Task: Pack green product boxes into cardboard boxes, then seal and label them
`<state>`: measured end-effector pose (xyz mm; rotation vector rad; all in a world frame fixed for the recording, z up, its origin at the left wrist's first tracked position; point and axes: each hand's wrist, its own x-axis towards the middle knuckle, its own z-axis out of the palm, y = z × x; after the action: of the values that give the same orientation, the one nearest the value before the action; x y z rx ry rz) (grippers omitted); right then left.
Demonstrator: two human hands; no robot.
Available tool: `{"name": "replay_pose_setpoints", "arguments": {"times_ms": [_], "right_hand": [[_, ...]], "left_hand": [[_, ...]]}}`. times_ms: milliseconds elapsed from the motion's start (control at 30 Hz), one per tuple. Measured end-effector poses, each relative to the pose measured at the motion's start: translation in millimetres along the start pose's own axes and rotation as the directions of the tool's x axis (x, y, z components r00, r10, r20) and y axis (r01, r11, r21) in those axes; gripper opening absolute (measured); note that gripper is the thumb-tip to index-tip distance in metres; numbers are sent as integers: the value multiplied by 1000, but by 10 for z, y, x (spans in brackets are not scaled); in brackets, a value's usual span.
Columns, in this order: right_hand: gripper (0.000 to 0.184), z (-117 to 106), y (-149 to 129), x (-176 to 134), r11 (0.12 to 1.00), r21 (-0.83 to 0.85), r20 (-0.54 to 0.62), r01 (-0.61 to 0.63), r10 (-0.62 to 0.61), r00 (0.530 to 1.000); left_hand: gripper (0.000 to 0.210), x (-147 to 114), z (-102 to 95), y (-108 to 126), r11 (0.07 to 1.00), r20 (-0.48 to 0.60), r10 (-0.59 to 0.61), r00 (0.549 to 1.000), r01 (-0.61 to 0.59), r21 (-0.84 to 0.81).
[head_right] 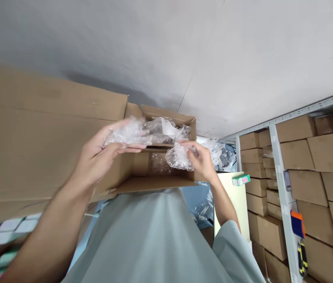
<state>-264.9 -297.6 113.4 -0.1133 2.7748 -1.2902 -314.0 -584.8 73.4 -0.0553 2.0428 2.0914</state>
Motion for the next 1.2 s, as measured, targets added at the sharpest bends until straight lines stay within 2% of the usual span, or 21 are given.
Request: {"name": "replay_pose_setpoints", "arguments": {"times_ms": [100,200,300,367,533,633,700,800,900,967,1033,1067,1133,1200], "right_hand": [[30,138,34,-120,999,40,46,-22,20,999],[29,316,82,-177,998,-39,160,-42,48,986],[30,469,196,-187,971,-241,243,0,60,968],[32,549,308,-186,924,-380,274,51,60,960],[33,721,560,-171,763,-631,410,136,181,894],[31,802,653,-133,702,-700,429,129,269,862],[34,828,687,-112,682,-724,415,108,305,858],[44,789,693,-155,678,-732,377,69,319,870],[44,626,682,-345,718,-695,308,18,276,911],[39,456,707,-541,756,-653,187,-47,221,957],[37,274,780,-756,775,-613,-22,-154,178,984],[38,194,836,-858,772,-596,-140,-221,171,975],[42,82,975,-1032,750,-561,-324,-351,191,926],[48,50,1117,-1154,733,-512,-403,-447,255,879]], "left_hand": [[35,-177,-240,-109,992,-46,-114,992,116,52],[37,-341,-382,-266,914,3,-208,978,194,357],[40,-456,-350,-461,746,122,-225,967,91,660],[44,-494,-257,-609,647,181,-182,966,-21,762],[59,-455,-35,-987,493,340,-160,927,-224,841],[68,-377,35,-1168,427,367,-217,905,-251,869],[68,-336,65,-1232,408,380,-248,891,-260,875],[58,-336,76,-1189,437,386,-268,883,-246,866],[46,-422,30,-975,501,334,-204,920,-195,843],[48,-502,-29,-799,541,233,-101,967,-143,829],[54,-571,-96,-669,542,87,-21,996,-62,838],[59,-595,-129,-636,526,11,-7,1000,-6,850],[67,-619,-184,-633,470,-107,-36,994,112,876],[71,-621,-216,-686,410,-173,-104,979,201,890]]}}
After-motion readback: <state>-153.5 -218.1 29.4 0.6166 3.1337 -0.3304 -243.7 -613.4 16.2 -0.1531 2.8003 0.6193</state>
